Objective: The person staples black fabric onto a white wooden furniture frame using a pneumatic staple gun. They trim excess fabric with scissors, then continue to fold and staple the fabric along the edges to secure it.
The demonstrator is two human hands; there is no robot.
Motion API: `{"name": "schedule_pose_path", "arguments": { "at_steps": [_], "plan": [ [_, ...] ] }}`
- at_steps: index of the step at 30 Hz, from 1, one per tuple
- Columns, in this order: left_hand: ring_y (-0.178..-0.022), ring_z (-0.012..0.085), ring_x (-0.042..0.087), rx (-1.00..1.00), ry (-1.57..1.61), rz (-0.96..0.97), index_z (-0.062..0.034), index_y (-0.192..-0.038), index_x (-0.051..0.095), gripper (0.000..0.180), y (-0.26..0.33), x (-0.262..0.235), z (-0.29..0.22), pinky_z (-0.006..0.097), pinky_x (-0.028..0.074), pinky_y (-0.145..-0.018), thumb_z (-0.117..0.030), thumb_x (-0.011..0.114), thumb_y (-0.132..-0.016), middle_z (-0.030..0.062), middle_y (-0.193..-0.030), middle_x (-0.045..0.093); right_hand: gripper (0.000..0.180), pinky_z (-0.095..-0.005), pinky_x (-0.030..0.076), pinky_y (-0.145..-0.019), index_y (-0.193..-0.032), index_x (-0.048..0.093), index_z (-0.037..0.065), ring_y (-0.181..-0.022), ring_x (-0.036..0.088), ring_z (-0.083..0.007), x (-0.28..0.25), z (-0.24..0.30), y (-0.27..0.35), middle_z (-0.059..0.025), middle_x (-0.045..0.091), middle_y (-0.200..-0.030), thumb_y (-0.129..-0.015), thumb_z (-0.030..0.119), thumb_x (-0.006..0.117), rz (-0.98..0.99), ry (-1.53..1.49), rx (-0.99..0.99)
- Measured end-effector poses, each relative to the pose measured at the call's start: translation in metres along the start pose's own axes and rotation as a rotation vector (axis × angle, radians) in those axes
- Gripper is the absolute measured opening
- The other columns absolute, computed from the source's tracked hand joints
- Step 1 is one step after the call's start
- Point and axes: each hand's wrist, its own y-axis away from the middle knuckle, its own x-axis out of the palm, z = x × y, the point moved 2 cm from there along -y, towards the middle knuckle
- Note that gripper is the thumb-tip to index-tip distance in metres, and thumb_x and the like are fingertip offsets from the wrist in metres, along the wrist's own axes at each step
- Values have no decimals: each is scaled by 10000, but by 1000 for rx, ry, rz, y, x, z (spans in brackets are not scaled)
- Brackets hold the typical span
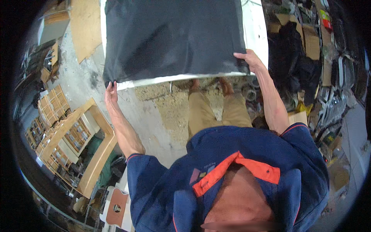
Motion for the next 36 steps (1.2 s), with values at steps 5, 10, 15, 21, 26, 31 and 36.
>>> {"name": "schedule_pose_path", "arguments": {
  "at_steps": [5,10,15,21,26,31,36],
  "plan": [
    [-919,257,696,2,-365,-49,90,-1133,625,245,27,3,36,376,633,-780,81,716,-905,166,-1107,678,442,-386,525,-931,-1251,663,-101,-1043,683,-234,-40,-49,-4,-153,740,-1147,-880,102,793,-270,124,-152],
    [-644,201,685,141,-648,-78,86,-1058,645,268,36,14,70,310,598,-572,49,798,-841,132,-904,719,427,-405,549,-888,-1194,727,-21,-947,738,-274,-49,-64,-5,-181,771,-1088,-840,197,826,-616,561,-217],
    [-576,158,639,266,-768,-172,60,-949,679,179,37,9,69,292,506,-493,33,815,-836,112,-802,714,363,-426,559,-867,-1046,771,-20,-910,750,-346,-35,-69,-2,-203,775,-934,-823,258,835,-704,659,-124],
    [-545,187,623,423,-1105,-161,85,-943,715,272,19,3,72,380,510,-562,-58,874,-775,115,-745,723,407,-478,552,-855,-1020,764,-29,-913,742,-393,-29,-77,-6,-232,766,-929,-784,292,848,-788,839,-232],
    [-578,155,612,354,-1103,-185,80,-1111,669,333,7,-4,71,323,494,-465,41,822,-818,106,-853,712,421,-467,554,-845,-1032,757,-56,-898,745,-382,-34,-82,-12,-238,764,-924,-795,281,838,-730,676,-127],
    [-636,149,614,230,-921,-76,48,-1107,686,374,17,-1,66,326,471,-506,-67,858,-796,80,-838,697,415,-482,556,-886,-1050,744,-71,-965,727,-423,-30,-89,-7,-274,748,-961,-762,211,845,-795,720,-218],
    [-1320,361,521,579,-1581,-386,1,-1376,553,700,58,37,49,540,420,-1075,-48,856,-747,289,-1436,514,423,-472,559,-895,-1063,749,-65,-985,725,-423,-27,-88,-5,-276,746,-973,-740,184,861,-815,651,-207]
  ]
}}
